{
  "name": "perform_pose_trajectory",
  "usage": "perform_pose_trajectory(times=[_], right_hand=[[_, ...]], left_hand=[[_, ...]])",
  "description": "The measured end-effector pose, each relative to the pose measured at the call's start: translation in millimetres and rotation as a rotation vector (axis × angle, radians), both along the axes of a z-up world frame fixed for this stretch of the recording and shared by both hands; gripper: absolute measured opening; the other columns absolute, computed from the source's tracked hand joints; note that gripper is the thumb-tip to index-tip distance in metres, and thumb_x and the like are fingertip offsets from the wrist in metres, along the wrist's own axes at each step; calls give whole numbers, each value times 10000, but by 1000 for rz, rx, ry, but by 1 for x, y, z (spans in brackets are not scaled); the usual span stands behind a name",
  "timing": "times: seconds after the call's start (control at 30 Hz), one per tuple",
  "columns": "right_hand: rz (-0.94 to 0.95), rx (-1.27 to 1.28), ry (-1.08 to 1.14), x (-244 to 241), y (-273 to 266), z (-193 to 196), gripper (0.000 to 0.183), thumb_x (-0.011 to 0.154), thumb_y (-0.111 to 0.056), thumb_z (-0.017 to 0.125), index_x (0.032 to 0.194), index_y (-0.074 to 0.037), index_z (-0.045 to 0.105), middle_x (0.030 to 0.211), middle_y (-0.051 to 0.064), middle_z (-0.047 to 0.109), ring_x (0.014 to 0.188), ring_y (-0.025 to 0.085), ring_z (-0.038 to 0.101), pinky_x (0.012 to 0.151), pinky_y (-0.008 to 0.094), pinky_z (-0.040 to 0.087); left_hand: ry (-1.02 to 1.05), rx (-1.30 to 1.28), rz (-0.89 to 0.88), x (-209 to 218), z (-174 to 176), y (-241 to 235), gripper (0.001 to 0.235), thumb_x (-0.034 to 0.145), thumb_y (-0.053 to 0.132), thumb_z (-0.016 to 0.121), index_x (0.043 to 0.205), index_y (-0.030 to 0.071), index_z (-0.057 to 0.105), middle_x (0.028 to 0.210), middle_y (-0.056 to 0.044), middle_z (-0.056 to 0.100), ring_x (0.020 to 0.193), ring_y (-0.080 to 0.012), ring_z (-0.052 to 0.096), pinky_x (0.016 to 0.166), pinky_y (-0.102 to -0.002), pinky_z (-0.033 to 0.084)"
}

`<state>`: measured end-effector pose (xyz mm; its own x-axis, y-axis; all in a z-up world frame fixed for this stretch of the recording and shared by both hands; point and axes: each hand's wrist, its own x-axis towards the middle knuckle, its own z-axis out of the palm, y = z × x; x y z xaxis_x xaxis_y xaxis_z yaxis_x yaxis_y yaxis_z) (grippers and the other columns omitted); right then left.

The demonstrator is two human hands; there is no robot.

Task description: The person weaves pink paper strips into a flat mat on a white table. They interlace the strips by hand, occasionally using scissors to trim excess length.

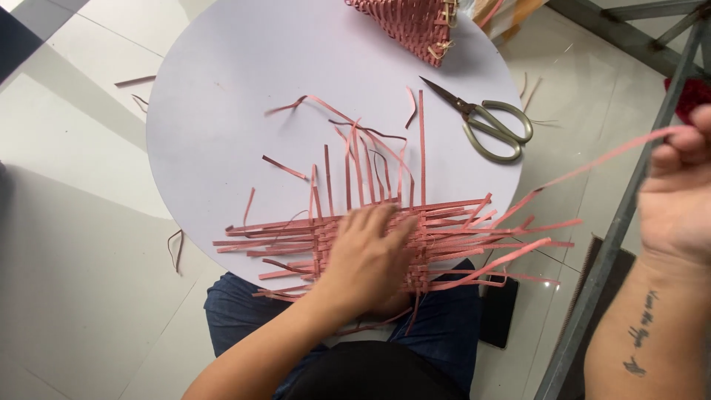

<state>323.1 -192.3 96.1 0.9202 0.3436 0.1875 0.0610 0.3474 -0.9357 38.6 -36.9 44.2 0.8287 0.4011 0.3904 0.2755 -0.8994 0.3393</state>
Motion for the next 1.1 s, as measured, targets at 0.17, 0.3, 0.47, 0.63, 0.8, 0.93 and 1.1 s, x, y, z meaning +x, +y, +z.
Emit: perform_pose_trajectory(times=[0.17, 0.3, 0.47, 0.63, 0.8, 0.93, 1.1], right_hand=[[300, 107, 19, -76, 45, 50, 315, 790, -385, 593, 974, -130, 583, 984, 91, 616, 778, 153, 609, 670, 248, 549], [494, 159, -32, -99, 50, 57, 275, 900, -322, 505, 1037, -90, 562, 1041, 149, 589, 829, 202, 617, 716, 301, 563], [539, 90, 29, -115, 65, 72, 291, 853, -297, 515, 973, -37, 569, 952, 172, 606, 780, 205, 626, 665, 274, 559], [424, 18, 48, -99, 69, 61, 272, 832, -324, 530, 990, -109, 586, 937, 134, 609, 734, 169, 595, 651, 241, 515], [277, -230, -469, -97, 69, 51, 402, 859, -367, 544, 1020, 2, 551, 934, 156, 599, 613, 114, 549, 609, 164, 443], [253, -363, -1060, -86, 73, 49, 376, 886, 61, 597, 1219, 65, 424, 1231, 277, 361, 1001, 322, 508, 815, 338, 480], [72, -818, -930, -20, 84, -23, 206, 846, -29, 650, 1049, -39, 618, 834, 44, 506, 617, 133, 407, 602, 264, 396]], left_hand=[[-340, -411, -260, 54, -14, -19, 289, 790, 125, 484, 1063, 55, 549, 966, -128, 592, 844, -301, 557, 757, -394, 439], [-309, -833, -156, 85, -19, -23, 309, 804, 243, 508, 1094, 144, 544, 916, -36, 635, 709, -173, 617, 695, -286, 470], [-353, -763, -199, 111, -27, -18, 205, 759, 363, 562, 913, 239, 619, 877, -5, 507, 817, -151, 551, 678, -288, 447], [-102, -796, -126, 122, -4, -12, 240, 726, 404, 539, 874, 238, 630, 836, -11, 494, 825, -180, 520, 678, -322, 423], [-35, -768, -21, 126, 0, -21, 224, 775, 305, 459, 820, 156, 619, 767, -45, 555, 718, -237, 555, 616, -378, 414], [-117, -1177, 65, 125, -14, -14, 169, 793, 258, 487, 767, 106, 555, 723, -15, 621, 618, -152, 554, 614, -294, 428], [-402, -1478, 12, 132, -45, 8, 131, 800, 179, 550, 770, 51, 550, 658, -47, 585, 564, -106, 521, 510, -251, 434]])
